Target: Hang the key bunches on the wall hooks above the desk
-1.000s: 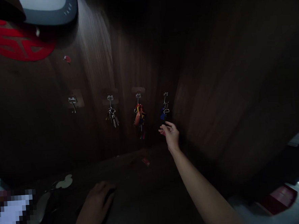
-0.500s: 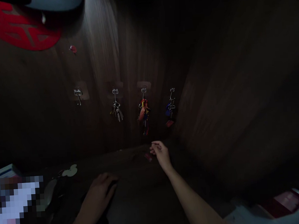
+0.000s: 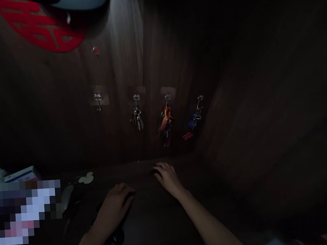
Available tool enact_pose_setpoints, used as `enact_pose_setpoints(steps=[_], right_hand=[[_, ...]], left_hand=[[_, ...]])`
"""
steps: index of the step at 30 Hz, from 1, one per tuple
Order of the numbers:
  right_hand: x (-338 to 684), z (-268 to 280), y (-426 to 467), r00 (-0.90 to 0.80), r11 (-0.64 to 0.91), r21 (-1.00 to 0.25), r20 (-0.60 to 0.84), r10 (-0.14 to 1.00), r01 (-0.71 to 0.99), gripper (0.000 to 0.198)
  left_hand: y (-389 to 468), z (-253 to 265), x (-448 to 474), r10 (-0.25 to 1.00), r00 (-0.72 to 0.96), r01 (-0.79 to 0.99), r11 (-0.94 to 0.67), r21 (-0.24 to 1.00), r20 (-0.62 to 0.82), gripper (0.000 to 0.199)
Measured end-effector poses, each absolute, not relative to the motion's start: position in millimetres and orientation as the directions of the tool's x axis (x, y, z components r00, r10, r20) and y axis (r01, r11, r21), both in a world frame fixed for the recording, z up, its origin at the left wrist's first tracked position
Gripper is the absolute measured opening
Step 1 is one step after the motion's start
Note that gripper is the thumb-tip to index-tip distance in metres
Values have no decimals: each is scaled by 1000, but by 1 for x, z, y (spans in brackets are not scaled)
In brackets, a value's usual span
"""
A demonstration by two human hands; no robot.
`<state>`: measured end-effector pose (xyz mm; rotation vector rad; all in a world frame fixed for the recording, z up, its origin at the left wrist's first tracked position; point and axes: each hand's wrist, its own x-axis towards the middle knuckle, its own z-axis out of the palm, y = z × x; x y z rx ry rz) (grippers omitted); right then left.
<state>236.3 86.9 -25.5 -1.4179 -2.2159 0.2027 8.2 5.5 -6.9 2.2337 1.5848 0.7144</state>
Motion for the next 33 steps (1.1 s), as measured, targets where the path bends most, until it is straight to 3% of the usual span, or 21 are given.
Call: enact_pose_setpoints(steps=[16,25,31,33], right_hand=[[206,-19,62,-639,715,-525,363,678,461,16],[193,-8,48,-526,638,-728,451,721,251,16],[185,-4,41,-458,316,-947,259,850,51,9],[185,-4,41,-426,322,-946,274,862,45,11]], left_hand=[[4,-7,12,939,218,761,-335,555,267,21],[8,-12,12,933,46,661,-296,689,356,18],[5,-1,16,931,-42,564,-277,778,362,19],[3,3,18,939,-74,508,-255,823,337,20]])
